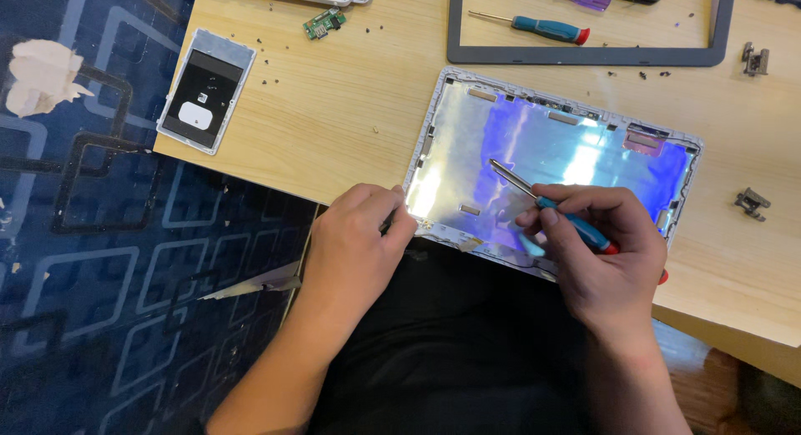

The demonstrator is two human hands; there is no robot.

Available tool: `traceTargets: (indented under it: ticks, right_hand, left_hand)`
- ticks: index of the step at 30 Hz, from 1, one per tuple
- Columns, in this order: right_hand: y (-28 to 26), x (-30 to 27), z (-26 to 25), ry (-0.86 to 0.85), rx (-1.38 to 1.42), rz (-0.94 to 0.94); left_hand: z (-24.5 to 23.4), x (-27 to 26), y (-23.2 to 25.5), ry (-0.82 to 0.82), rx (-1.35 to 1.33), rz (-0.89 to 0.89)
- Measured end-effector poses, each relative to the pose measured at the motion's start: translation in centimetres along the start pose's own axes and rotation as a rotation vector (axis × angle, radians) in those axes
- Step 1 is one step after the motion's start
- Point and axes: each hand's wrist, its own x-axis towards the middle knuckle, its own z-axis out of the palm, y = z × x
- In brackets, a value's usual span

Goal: The person uses a screwdriver to remove screws from the back panel of a disassembled laptop. They then use a prying tool to carefully lift and detach the back cover, exposing internal components and cables. The person continues to unscrew and remove parts from the laptop frame.

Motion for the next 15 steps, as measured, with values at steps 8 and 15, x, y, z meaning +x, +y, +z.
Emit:
traceTargets:
  ticks: [8, 15]
  right_hand:
    - [0.2, 0.1, 0.1, 0.015, 0.036, -0.014]
    - [-0.9, -0.1, 0.1, -0.053, -0.017, 0.016]
  left_hand:
    - [-1.2, 0.4, 0.0, -0.057, -0.136, -0.030]
    - [-3.3, -0.6, 0.6, -0.103, -0.289, -0.083]
